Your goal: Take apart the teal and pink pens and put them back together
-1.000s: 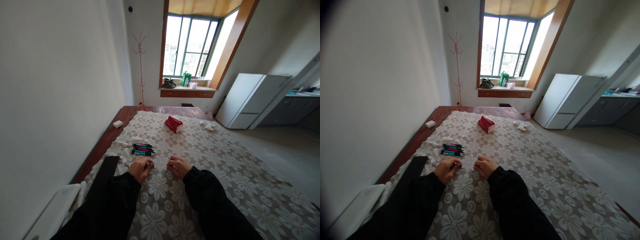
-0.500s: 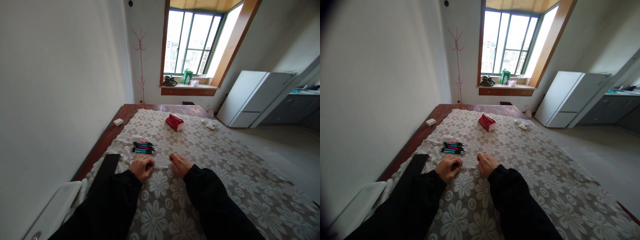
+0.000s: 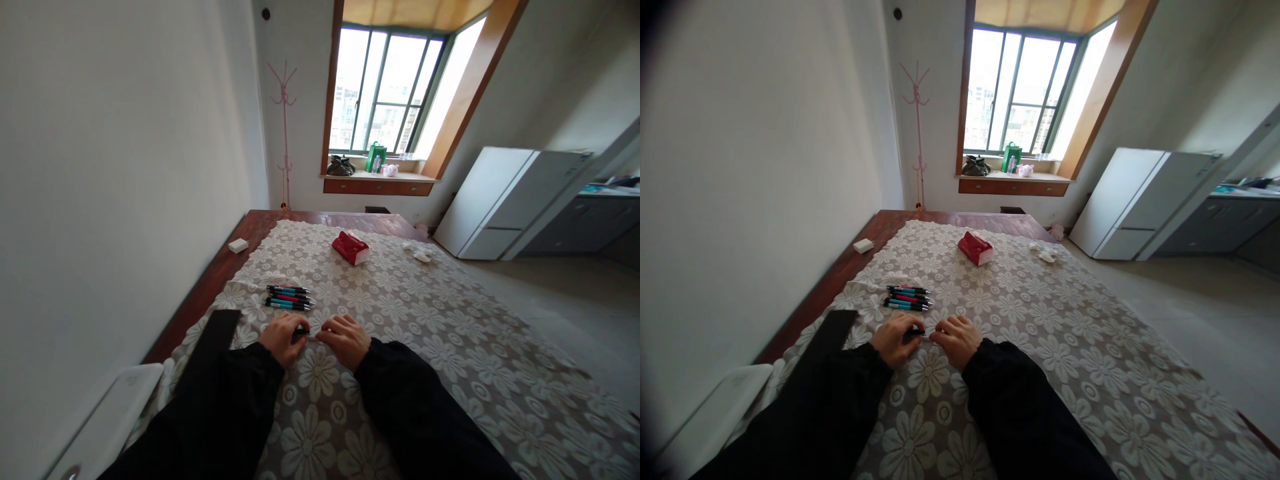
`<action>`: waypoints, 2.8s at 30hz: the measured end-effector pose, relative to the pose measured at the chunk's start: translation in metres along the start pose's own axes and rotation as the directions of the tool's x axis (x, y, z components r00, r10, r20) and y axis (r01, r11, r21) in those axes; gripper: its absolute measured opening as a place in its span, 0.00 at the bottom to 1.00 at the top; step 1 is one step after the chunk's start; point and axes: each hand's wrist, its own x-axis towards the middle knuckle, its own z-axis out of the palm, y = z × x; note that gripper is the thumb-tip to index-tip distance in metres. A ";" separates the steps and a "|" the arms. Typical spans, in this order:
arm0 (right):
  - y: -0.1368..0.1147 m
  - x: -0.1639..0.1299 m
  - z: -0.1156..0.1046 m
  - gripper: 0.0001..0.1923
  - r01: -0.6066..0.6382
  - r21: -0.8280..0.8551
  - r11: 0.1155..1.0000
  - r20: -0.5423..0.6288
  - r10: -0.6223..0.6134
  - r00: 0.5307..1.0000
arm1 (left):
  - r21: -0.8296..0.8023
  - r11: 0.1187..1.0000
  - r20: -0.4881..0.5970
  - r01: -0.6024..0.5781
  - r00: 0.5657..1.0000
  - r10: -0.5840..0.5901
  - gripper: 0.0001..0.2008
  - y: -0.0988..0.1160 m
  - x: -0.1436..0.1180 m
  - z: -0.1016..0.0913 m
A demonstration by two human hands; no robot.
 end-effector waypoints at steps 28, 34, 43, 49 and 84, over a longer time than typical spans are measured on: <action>-0.005 -0.001 -0.023 0.04 -0.095 0.009 0.995 0.012 0.095 0.995 | 0.007 1.000 0.002 0.009 1.000 -0.009 0.12 0.003 -0.001 -0.003; -0.005 -0.001 -0.004 0.03 -0.031 0.011 0.999 -0.005 0.031 0.999 | 0.011 1.000 0.000 0.005 1.000 -0.005 0.11 0.003 -0.001 -0.002; -0.005 0.006 0.007 0.03 -0.074 -0.003 0.997 -0.001 0.074 0.997 | 0.020 1.000 -0.004 -0.005 1.000 0.005 0.11 0.001 -0.001 0.000; -0.008 0.005 -0.004 0.04 -0.099 0.040 0.994 -0.035 0.100 0.994 | 0.002 1.000 -0.009 -0.003 1.000 0.003 0.12 0.001 -0.002 0.000; 0.001 -0.004 -0.019 0.04 -0.087 0.082 0.993 0.025 0.085 0.996 | 0.026 0.999 0.032 -0.043 0.999 0.042 0.15 0.016 -0.002 -0.013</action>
